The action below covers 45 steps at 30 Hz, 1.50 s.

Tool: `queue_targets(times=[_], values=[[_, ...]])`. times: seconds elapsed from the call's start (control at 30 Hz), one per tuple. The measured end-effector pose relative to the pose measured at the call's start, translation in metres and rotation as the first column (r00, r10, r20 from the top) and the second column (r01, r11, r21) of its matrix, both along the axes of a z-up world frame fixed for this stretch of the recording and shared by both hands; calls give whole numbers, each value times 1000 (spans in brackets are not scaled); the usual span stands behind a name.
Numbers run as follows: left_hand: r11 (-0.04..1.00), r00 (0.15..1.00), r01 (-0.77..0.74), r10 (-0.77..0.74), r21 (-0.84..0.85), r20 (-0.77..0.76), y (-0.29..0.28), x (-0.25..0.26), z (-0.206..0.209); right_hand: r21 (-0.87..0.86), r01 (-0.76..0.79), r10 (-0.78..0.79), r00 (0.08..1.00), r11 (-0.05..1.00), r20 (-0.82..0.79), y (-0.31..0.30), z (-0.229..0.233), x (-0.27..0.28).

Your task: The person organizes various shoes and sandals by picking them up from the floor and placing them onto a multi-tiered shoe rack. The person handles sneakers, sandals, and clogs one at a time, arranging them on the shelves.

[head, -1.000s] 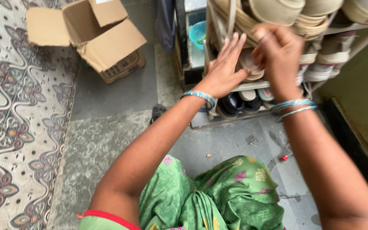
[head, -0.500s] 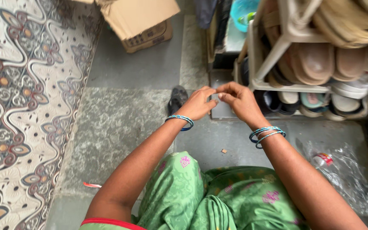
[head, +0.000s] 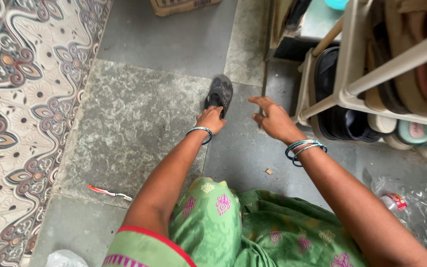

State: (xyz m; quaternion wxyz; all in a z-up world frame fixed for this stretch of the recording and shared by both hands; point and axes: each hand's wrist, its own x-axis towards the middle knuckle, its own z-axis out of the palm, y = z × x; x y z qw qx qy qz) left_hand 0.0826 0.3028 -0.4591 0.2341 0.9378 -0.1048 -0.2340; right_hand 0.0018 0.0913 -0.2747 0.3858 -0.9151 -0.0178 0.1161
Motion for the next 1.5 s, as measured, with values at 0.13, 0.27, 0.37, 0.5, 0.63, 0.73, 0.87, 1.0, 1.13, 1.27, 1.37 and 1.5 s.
queue_targets(times=[0.13,0.27,0.37,0.5,0.63,0.73,0.87,1.0,1.13,1.27,1.37,1.5], values=[[995,1000,-5,7,95,-23,-5,15,-34,-70,-73,71,997,995,-32,6,-19,-5],[999,992,7,-2,37,-125,-25,22,-56,-195,-104,91,993,975,-73,3,-40,-17],[994,972,85,-68,66,-227,-44,30,-69,-197,-94,66,987,976,-145,3,-46,-23],[997,981,17,-4,69,-196,-54,48,-115,-176,-115,85,981,978,-173,6,-47,-32],[980,994,-61,42,-190,-101,-57,47,-186,-154,-155,133,980,976,-146,11,-48,-33],[798,956,-254,121,-546,-268,-54,29,-217,-144,-152,124,974,978,-189,17,-49,-30],[550,921,-378,147,-745,-360,-45,-20,-226,-151,-157,118,964,976,-239,22,-53,-27],[847,938,-342,284,-407,-197,-36,-56,-163,-157,-181,135,955,971,-263,27,-62,-36],[992,924,103,-69,-70,377,-29,-51,-84,-161,-177,129,954,971,-270,24,-69,-38],[953,919,299,-299,37,256,-41,-28,-77,-172,-163,101,942,972,-321,21,-71,-36],[932,918,344,-359,113,170,-40,-27,-97,-172,-167,104,940,971,-324,23,-76,-36],[928,909,339,-366,156,200,-30,-44,-135,-168,-190,127,936,967,-327,25,-84,-37]])
